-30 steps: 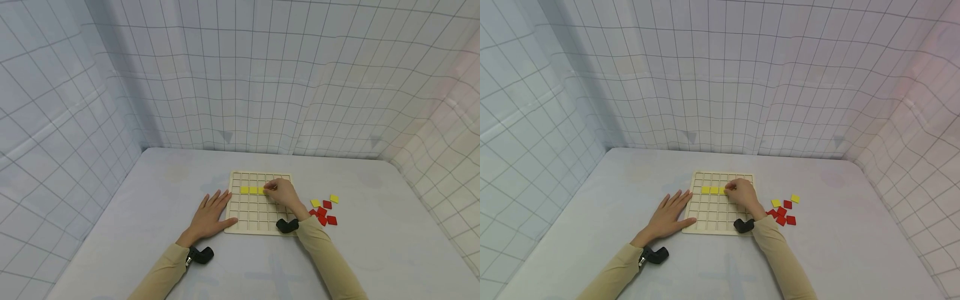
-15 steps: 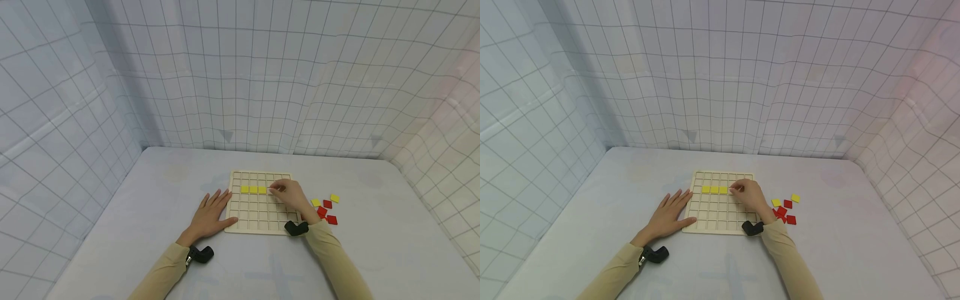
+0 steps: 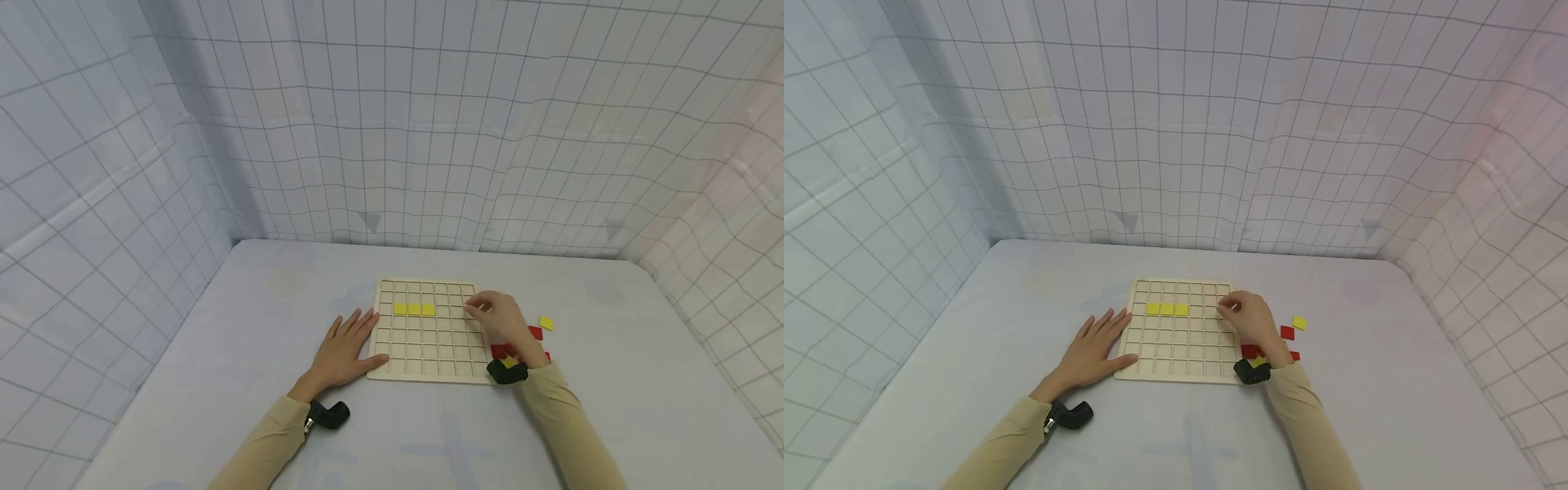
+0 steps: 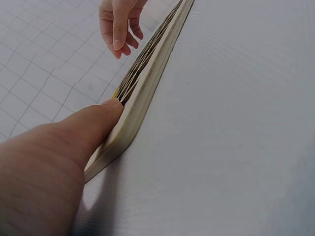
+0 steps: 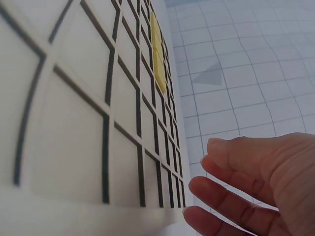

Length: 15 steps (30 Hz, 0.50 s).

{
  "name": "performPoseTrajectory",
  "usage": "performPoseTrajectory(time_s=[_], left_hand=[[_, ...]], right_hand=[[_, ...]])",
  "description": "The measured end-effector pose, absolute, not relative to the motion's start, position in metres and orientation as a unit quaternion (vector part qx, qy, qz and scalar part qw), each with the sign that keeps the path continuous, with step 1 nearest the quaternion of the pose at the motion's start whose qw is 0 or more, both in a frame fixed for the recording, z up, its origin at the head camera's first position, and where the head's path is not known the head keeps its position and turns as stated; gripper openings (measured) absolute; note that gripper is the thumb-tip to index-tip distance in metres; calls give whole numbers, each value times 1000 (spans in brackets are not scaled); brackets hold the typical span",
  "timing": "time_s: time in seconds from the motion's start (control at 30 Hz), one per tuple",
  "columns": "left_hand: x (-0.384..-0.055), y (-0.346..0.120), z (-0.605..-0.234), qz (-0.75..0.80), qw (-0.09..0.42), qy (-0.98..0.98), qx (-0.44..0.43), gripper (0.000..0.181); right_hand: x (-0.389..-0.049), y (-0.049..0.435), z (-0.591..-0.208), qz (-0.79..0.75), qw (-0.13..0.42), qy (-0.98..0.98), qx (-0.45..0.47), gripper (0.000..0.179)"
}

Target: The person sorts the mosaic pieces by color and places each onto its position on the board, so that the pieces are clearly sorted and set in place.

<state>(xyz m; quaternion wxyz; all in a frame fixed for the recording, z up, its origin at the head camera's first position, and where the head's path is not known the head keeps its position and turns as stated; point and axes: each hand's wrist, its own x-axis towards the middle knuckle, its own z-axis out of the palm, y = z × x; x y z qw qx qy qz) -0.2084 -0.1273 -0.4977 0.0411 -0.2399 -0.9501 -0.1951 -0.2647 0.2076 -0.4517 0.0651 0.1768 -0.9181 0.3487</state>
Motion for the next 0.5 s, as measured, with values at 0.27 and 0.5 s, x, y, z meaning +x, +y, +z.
performPoseTrajectory(time_s=[0.27,0.5], left_hand=[[-209,-127,-497,-193,40,-951,-239,85],[-208,-127,-495,-193,35,-951,-241,85]], right_hand=[[-262,230,-450,327,54,-932,149,15],[-257,246,-445,315,10,-944,101,24]])
